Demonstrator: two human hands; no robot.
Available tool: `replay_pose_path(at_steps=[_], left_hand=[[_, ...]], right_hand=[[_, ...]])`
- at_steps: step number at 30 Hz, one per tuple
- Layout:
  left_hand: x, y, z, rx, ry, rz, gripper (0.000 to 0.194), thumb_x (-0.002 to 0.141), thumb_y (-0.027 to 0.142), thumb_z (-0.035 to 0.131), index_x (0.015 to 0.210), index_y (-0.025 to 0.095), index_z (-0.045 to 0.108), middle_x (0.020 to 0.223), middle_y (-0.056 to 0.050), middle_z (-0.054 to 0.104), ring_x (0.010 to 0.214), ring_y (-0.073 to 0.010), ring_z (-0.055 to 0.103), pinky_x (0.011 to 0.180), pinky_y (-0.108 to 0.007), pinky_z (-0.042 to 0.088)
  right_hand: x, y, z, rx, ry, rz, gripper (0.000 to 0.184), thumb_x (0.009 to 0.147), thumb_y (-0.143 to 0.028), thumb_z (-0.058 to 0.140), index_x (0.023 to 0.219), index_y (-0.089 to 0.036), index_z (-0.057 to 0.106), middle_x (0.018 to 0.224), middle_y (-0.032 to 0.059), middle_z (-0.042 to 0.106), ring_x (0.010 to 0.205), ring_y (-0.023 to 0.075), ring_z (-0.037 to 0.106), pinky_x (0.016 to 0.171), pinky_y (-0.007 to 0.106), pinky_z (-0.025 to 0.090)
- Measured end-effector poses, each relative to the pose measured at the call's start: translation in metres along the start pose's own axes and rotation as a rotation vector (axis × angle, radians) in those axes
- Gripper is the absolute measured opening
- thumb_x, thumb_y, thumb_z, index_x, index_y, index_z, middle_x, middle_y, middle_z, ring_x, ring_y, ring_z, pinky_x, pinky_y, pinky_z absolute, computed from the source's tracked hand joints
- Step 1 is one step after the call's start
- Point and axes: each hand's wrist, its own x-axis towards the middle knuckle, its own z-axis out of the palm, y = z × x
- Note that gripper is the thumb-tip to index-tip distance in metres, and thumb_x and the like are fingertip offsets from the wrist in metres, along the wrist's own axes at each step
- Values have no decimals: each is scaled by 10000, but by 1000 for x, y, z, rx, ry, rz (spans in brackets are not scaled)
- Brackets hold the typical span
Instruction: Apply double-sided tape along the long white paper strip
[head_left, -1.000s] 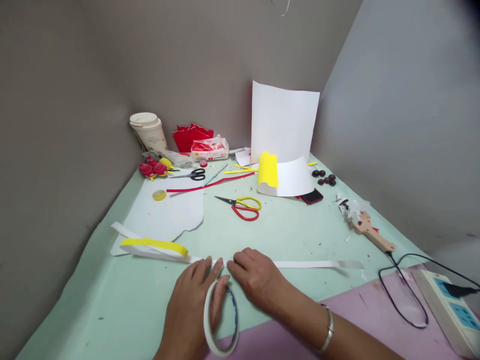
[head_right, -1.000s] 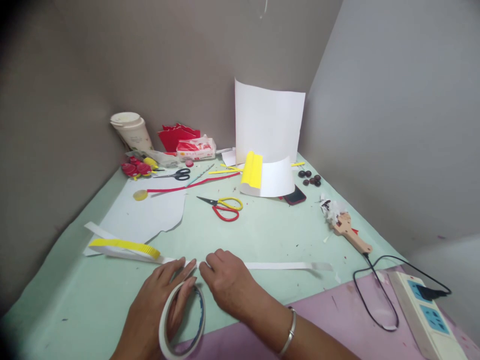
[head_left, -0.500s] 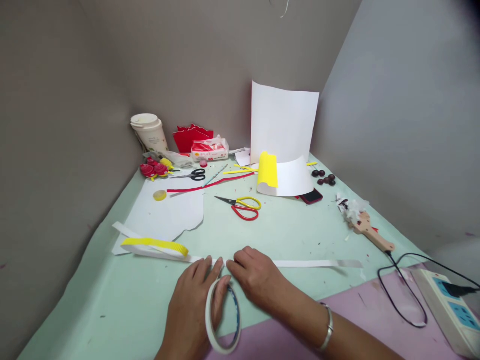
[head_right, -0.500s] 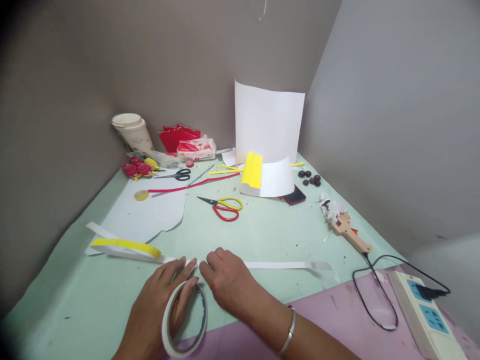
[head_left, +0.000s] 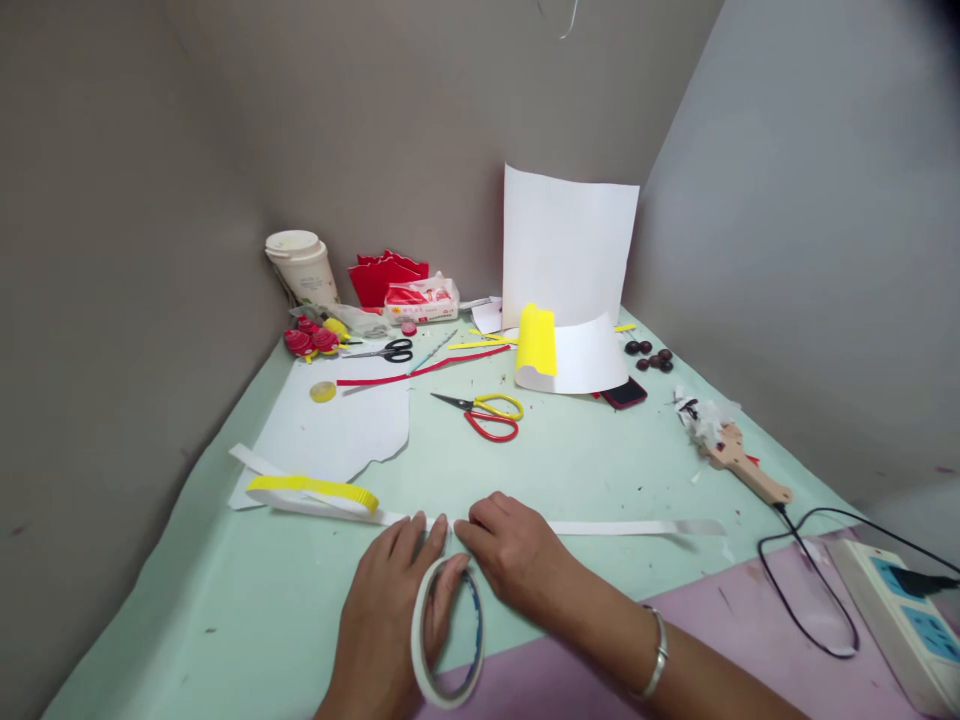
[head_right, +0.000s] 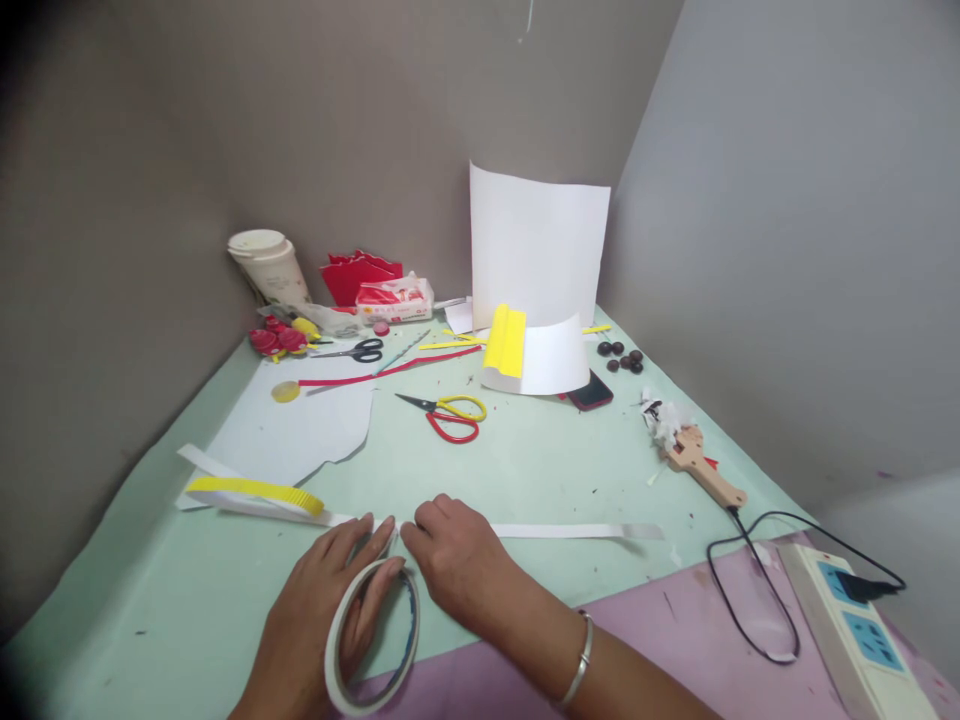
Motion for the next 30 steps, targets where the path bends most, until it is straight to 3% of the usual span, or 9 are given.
replay_pose_path(at_steps=[30], left_hand=[[-5, 2, 4, 33, 12, 16, 352, 932, 343, 474, 1153, 134, 651, 1110, -140, 667, 1054, -295, 583, 911, -430, 469]], right_hand=[[0, 2, 1, 41, 12, -5, 186, 931, -145, 455, 980, -159, 635, 796, 60, 538, 745, 189, 428, 681, 304, 368]])
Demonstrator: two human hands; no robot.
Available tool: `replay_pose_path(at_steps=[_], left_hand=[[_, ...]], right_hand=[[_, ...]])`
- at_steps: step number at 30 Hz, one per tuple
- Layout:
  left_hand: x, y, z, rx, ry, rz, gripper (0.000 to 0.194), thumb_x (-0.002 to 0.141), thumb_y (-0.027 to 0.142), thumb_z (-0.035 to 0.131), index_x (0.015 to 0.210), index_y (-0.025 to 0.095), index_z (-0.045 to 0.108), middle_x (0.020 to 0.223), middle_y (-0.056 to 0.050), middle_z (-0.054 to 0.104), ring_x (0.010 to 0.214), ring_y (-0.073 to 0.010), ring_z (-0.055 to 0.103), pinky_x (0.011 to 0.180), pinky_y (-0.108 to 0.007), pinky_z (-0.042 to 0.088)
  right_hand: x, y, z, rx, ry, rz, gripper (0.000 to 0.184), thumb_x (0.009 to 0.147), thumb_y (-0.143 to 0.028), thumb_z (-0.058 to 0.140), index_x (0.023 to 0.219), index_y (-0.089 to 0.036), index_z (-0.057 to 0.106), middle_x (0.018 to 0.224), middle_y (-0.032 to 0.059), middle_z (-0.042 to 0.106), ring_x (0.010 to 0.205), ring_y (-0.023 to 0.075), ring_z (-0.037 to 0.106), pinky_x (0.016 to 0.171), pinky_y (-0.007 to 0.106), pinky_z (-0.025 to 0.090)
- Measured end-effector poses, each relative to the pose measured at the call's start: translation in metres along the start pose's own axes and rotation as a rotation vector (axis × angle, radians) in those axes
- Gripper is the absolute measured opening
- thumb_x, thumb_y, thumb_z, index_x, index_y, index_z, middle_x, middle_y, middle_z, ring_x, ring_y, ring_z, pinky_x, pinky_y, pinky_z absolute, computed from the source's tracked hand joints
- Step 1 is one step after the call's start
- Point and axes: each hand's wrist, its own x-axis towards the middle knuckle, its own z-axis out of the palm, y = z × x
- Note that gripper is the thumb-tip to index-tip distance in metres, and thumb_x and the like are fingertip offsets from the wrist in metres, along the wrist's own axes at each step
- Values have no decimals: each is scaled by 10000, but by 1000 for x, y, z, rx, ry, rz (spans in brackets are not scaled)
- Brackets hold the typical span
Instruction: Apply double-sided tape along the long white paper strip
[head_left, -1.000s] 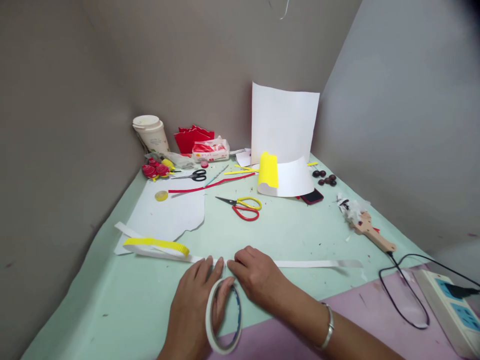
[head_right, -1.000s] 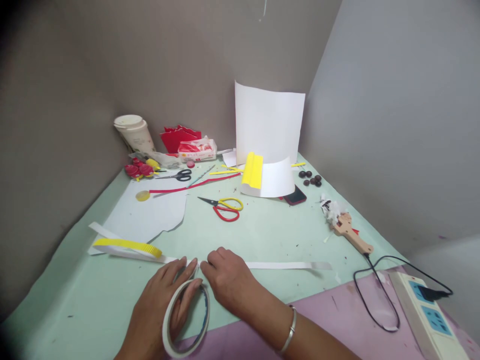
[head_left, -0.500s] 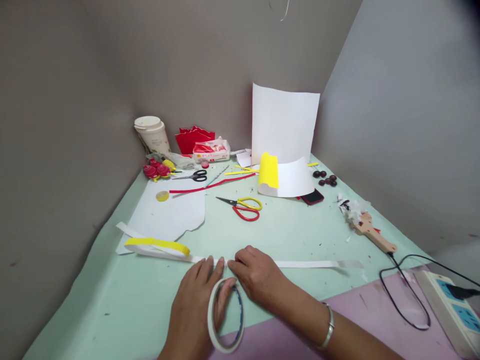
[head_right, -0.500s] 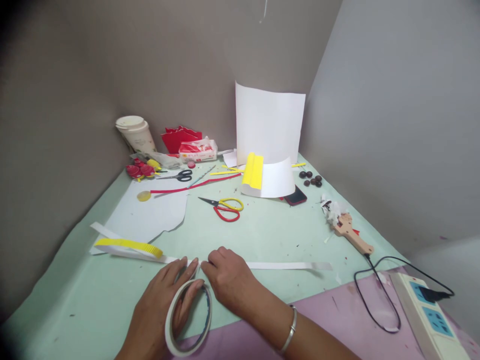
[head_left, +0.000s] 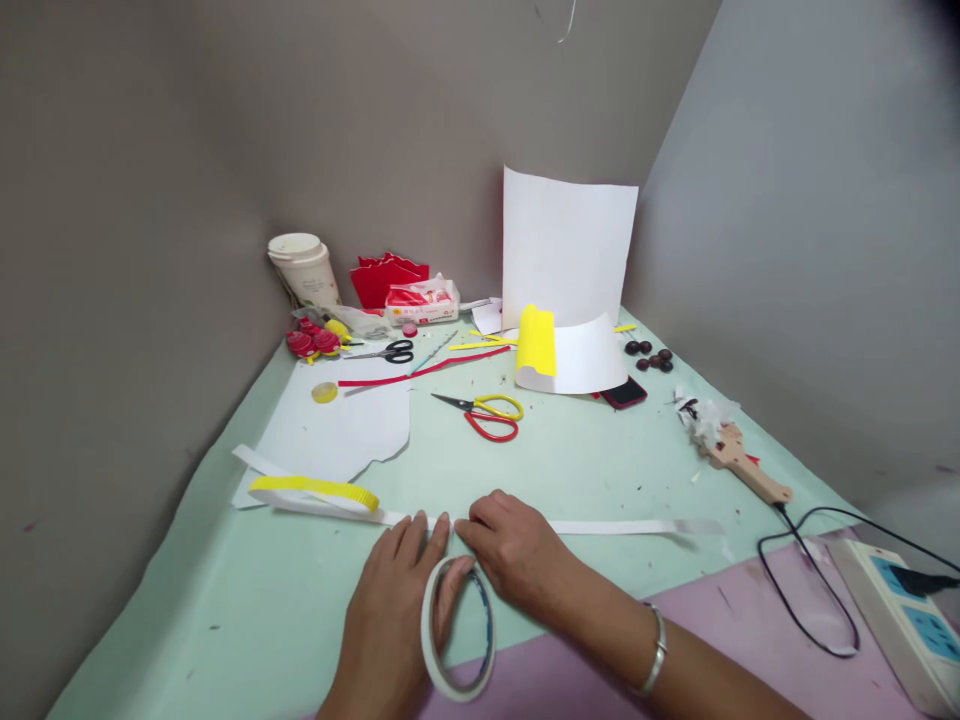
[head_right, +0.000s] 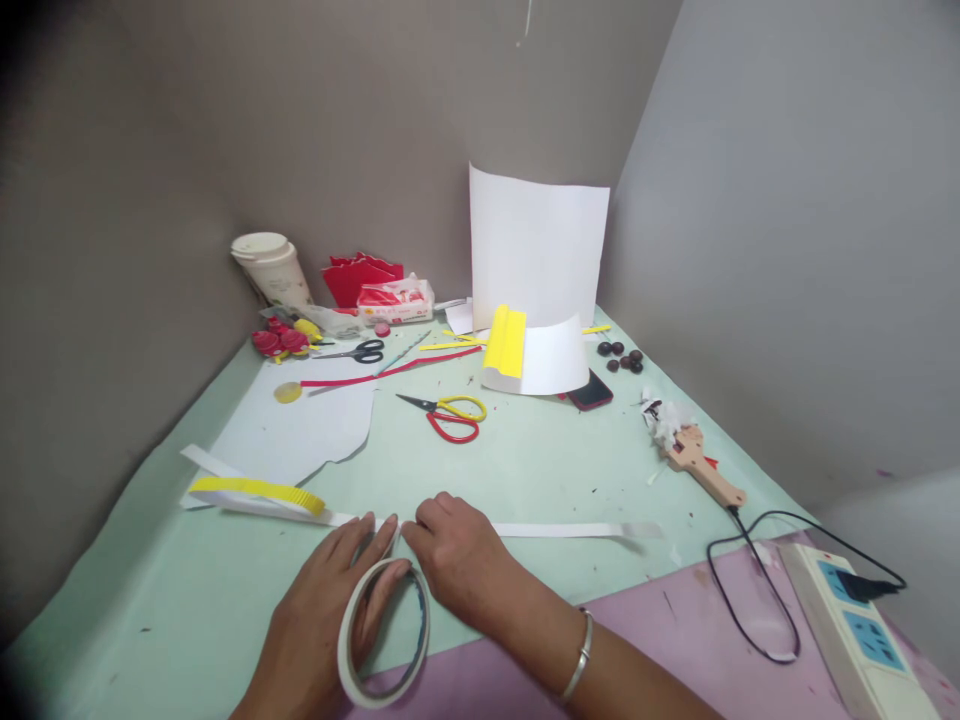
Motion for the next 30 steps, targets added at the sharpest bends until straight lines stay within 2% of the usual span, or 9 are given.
replay_pose_path(at_steps=[15, 21, 30], left_hand=[[-1, -1, 6, 60, -32, 47, 404, 927, 389, 479, 1191, 125, 632, 1140, -158, 664, 1066, -314, 588, 912, -458, 469], [-1, 0, 3, 60, -18, 24, 398, 914, 395, 506, 1193, 140, 632, 1138, -145, 663, 1064, -307, 584, 920, -436, 472], [-1, 0, 6, 75, -38, 48, 418, 931, 394, 466, 1210, 121, 615, 1132, -164, 660, 1066, -314, 579, 910, -462, 473]], right_hand=[[3, 0, -4, 46, -38, 39, 203, 921, -142, 459, 958, -157, 658, 788, 61, 560, 729, 180, 431, 699, 295, 382], [1, 1, -8, 103, -46, 59, 197, 913, -124, 475, 980, -164, 656, 827, 62, 575, 777, 177, 460, 725, 283, 400], [0, 2, -9, 144, -59, 74, 174, 892, -110, 496, 945, -170, 650, 866, 66, 589, 811, 178, 487, 729, 284, 416]])
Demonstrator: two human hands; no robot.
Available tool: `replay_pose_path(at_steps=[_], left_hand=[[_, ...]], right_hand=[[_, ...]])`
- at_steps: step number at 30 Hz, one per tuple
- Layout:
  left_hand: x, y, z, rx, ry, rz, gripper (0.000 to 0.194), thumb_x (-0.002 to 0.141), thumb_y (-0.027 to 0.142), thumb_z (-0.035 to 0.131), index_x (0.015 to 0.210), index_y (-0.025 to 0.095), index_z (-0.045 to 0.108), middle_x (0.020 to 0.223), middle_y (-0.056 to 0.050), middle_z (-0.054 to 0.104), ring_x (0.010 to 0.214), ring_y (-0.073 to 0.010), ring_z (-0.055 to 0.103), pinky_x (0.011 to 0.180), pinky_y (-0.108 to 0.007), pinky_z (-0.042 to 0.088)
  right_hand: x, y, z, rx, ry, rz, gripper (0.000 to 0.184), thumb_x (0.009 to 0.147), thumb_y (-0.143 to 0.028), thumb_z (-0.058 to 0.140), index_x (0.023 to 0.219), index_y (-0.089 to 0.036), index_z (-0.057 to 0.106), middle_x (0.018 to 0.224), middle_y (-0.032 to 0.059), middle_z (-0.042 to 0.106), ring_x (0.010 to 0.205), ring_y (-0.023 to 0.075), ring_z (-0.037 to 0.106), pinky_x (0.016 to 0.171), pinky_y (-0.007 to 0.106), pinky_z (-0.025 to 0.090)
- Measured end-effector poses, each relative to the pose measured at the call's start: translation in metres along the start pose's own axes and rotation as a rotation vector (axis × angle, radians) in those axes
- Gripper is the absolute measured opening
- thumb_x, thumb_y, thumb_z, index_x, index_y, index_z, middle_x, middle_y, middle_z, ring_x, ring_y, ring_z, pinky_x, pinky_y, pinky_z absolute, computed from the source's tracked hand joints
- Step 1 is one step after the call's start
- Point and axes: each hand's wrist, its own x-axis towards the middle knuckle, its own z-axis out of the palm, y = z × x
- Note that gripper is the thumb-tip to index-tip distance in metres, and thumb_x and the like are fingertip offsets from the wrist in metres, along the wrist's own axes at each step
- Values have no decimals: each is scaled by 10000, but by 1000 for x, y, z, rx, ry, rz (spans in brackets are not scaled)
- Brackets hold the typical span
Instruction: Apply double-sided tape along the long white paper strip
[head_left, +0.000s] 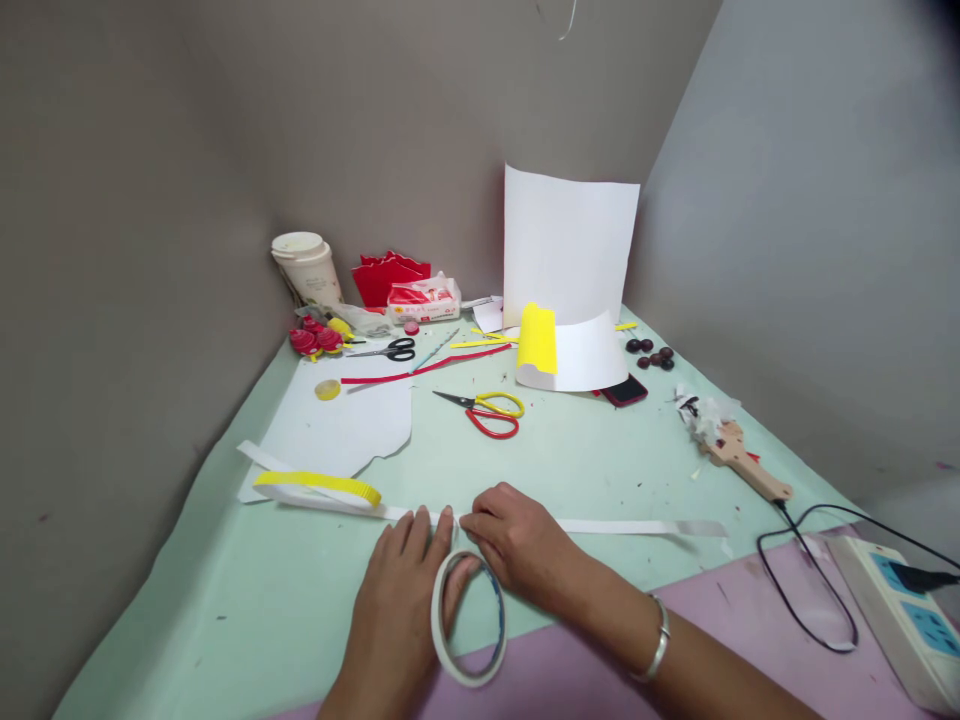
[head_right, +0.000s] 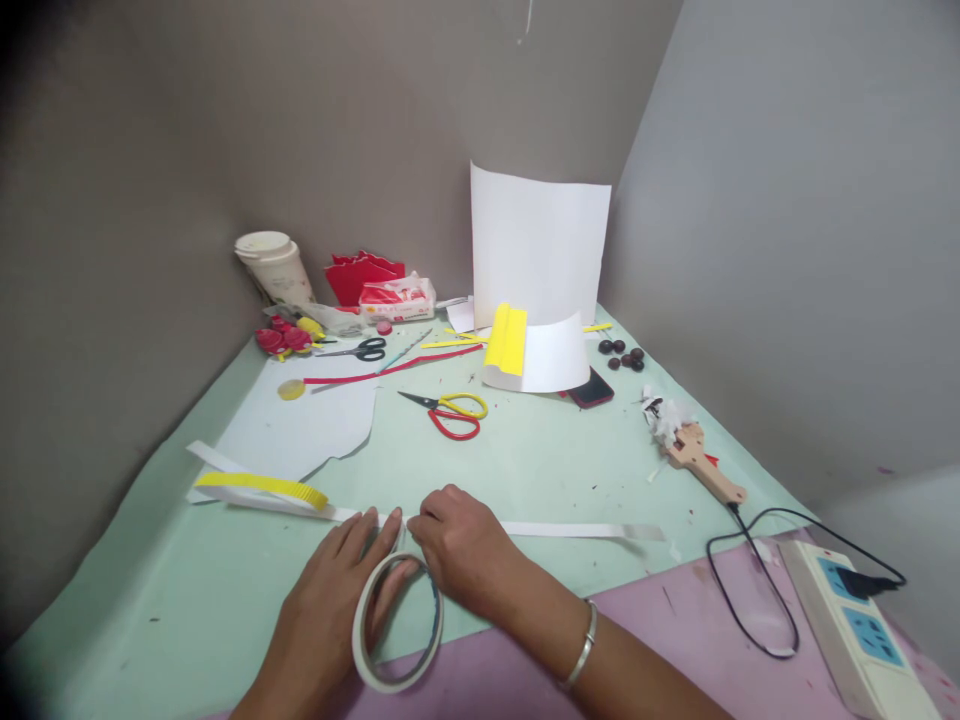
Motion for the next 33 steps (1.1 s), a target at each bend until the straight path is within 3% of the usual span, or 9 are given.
replay_pose_path(at_steps=[4, 7, 9, 13, 18, 22, 27, 33], left_hand=[[0, 0, -1, 13, -10, -7, 425, 929, 405, 463, 1217, 129, 611, 1148, -164, 655, 1075, -311, 576, 917, -453, 466], [-2, -1, -1, 28, -31, 13, 410, 929, 370, 453, 1230, 133, 601, 1164, -161, 652, 1094, -315, 569, 930, -459, 454], [-4, -2, 0, 40, -25, 23, 404, 908, 328, 473, 1243, 136, 593, 1179, -162, 645, 1105, -319, 563, 926, -450, 453], [-7, -2, 0, 52, -62, 2, 461, 830, 241, 532, 1279, 139, 567, 1228, -164, 624, 1147, -321, 540, 942, -431, 441], [-5, 2, -2, 25, -166, -37, 471, 811, 153, 505, 1277, 152, 568, 1259, -148, 615, 1187, -312, 524, 986, -442, 411], [-4, 3, -2, 1, -193, -17, 410, 885, 186, 447, 1276, 154, 565, 1266, -154, 606, 1189, -300, 528, 1001, -456, 399], [-4, 2, 1, 10, -99, -44, 489, 905, 429, 502, 1282, 124, 566, 1214, -193, 621, 1141, -354, 546, 930, -474, 449], [-3, 4, 2, 23, -121, -29, 530, 894, 457, 529, 1295, 111, 558, 1222, -203, 614, 1141, -361, 543, 931, -484, 443]], right_hand=[[-2, -10, -17, 75, 12, 123, 161, 912, -137, 470, 924, -175, 626, 885, 65, 606, 866, 180, 520, 774, 292, 422], [-7, -31, -36, 152, -3, 243, 79, 898, -223, 525, 935, -189, 585, 878, 40, 621, 840, 177, 541, 760, 295, 417], [-11, -48, -42, 205, -63, 315, 136, 847, -323, 609, 913, -215, 558, 853, 9, 621, 781, 170, 548, 704, 285, 410], [-19, -71, -29, 236, -204, 326, 433, 669, -438, 760, 969, -226, 532, 872, 5, 631, 758, 194, 578, 654, 282, 412], [-21, -75, -17, 144, -335, 345, 361, 777, -246, 605, 1113, -184, 489, 933, 61, 667, 778, 227, 634, 632, 298, 424], [-22, -72, -34, 236, -237, 349, 432, 827, -233, 546, 1246, -235, 445, 931, 23, 694, 768, 199, 663, 633, 276, 438], [-24, -57, -51, 267, 2, 306, 282, 913, -211, 475, 1176, -268, 563, 1099, 4, 687, 983, 154, 641, 830, 236, 445], [-19, -37, -63, 40, -17, 341, 208, 922, -225, 491, 1056, -267, 645, 842, 3, 660, 729, 141, 619, 668, 240, 418]])
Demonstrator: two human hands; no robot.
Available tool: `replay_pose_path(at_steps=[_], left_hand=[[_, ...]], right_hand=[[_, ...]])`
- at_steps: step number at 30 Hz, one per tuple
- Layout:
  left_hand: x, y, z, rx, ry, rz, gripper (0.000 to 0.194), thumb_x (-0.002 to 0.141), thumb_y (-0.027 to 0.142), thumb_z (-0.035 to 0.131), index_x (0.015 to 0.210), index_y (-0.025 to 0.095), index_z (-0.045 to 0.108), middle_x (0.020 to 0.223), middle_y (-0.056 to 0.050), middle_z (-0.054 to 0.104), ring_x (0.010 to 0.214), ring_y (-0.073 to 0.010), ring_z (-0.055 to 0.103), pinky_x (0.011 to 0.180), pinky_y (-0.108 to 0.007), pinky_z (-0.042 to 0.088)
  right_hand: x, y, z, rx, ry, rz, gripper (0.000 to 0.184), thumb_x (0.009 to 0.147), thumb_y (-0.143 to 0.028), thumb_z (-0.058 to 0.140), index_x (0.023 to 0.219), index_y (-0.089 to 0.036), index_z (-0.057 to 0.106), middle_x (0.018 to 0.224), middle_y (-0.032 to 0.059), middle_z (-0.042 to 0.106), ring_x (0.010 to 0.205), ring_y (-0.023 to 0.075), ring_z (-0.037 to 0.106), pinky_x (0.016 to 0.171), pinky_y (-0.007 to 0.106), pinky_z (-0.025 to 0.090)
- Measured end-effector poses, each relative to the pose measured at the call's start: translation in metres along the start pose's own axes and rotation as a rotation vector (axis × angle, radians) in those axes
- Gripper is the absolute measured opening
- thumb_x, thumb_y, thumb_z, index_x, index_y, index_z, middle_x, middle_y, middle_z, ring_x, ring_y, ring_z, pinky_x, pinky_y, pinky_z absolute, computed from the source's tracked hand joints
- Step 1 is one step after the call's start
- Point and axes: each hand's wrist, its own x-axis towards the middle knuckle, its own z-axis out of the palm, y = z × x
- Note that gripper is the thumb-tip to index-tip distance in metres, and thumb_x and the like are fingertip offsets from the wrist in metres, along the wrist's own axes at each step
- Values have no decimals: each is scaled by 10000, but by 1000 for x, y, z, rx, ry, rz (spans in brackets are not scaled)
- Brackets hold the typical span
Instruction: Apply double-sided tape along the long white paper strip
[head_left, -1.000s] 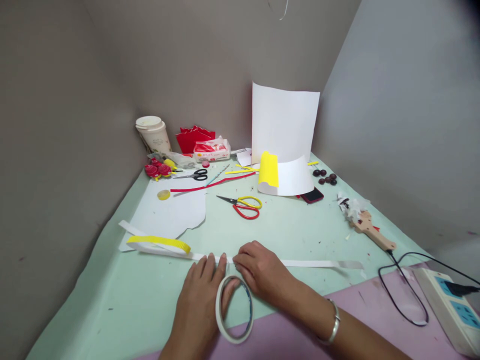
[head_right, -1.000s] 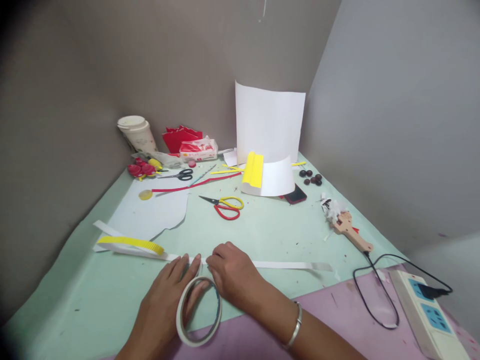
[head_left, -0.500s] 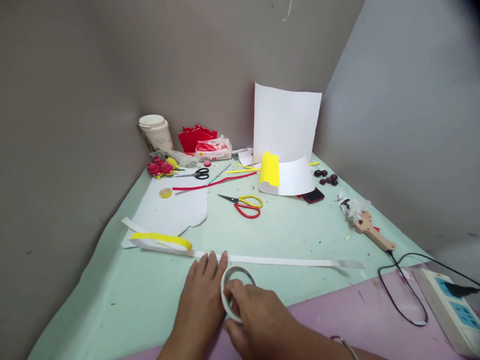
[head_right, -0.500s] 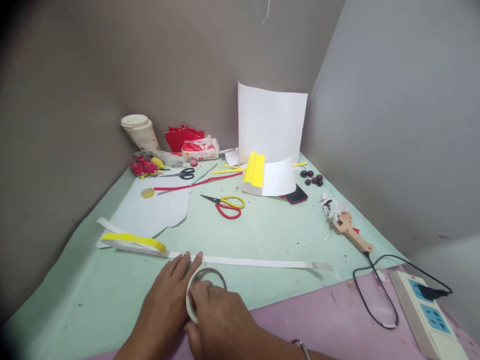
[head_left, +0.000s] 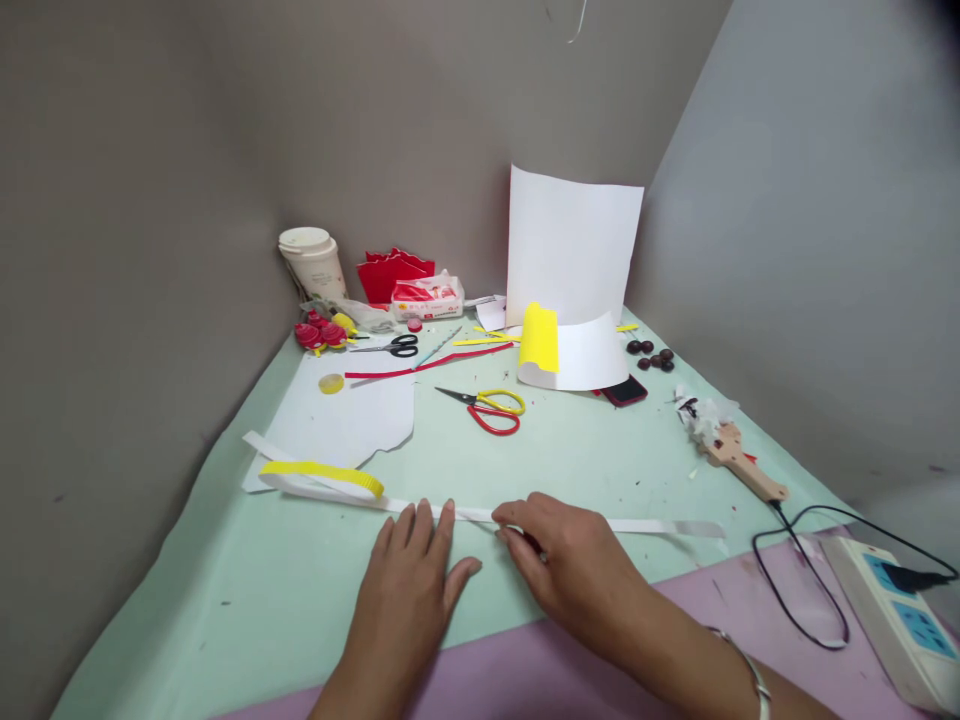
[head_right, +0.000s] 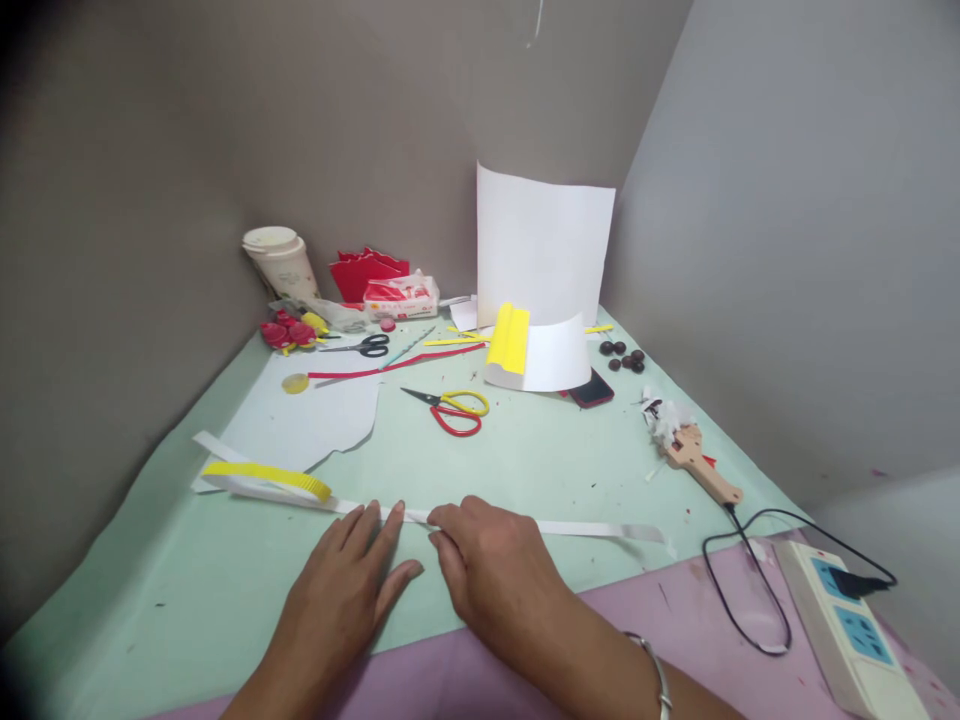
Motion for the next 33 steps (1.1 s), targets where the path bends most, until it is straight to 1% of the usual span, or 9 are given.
replay_pose_path(at_steps=[3, 7, 10, 16, 19, 23, 28, 33], left_hand=[[0, 0, -1, 13, 6, 2, 532, 884, 452, 547, 1294, 112, 562, 1218, -198, 618, 1128, -360, 549, 924, -478, 450], [0, -1, -2, 17, 4, 4, 526, 881, 449, 554, 1290, 118, 566, 1206, -191, 626, 1117, -356, 557, 914, -472, 459], [0, -1, -3, 20, 12, 6, 524, 875, 438, 567, 1286, 112, 568, 1198, -195, 630, 1109, -358, 560, 910, -477, 460], [0, -1, -2, 31, 24, 13, 537, 864, 452, 580, 1282, 115, 574, 1189, -189, 637, 1099, -359, 565, 906, -473, 464], [0, -1, -3, 37, 21, 14, 535, 865, 451, 578, 1281, 115, 575, 1193, -189, 636, 1103, -357, 564, 909, -470, 463], [0, -1, -2, 40, 18, 16, 525, 875, 449, 563, 1286, 122, 570, 1204, -182, 634, 1117, -350, 561, 917, -464, 460], [0, -1, 0, 38, -6, -1, 513, 892, 458, 528, 1288, 133, 566, 1215, -178, 629, 1123, -344, 560, 917, -460, 459], [-1, -1, 0, 16, 5, 2, 505, 914, 446, 492, 1296, 123, 557, 1218, -193, 621, 1144, -354, 545, 930, -482, 446]], right_hand=[[7, 3, -9, -143, -25, 0, 207, 932, -240, 487, 1044, -283, 656, 779, -4, 617, 653, 126, 582, 582, 236, 358], [16, 4, -19, -306, -146, -5, 250, 929, -184, 458, 1002, -288, 673, 739, -3, 597, 602, 113, 557, 521, 245, 281], [18, 6, -24, -376, -219, 2, 266, 913, -152, 456, 993, -290, 670, 737, 1, 609, 581, 118, 556, 503, 259, 243], [16, 11, -22, -431, -283, 13, 246, 909, -147, 450, 938, -260, 667, 737, 18, 621, 581, 132, 567, 488, 275, 212], [15, 13, -18, -461, -293, 13, 252, 900, -137, 449, 958, -259, 662, 745, 25, 624, 571, 135, 569, 479, 280, 192], [16, 14, -17, -485, -323, 9, 269, 867, -103, 463, 972, -260, 654, 742, 26, 623, 573, 151, 583, 472, 284, 180], [16, 12, -17, -525, -361, 2, 301, 799, -34, 482, 959, -232, 642, 759, 40, 623, 592, 166, 605, 473, 282, 202], [18, 10, -16, -541, -385, -1, 272, 816, -46, 474, 948, -217, 638, 760, 51, 624, 598, 173, 608, 486, 266, 242]])
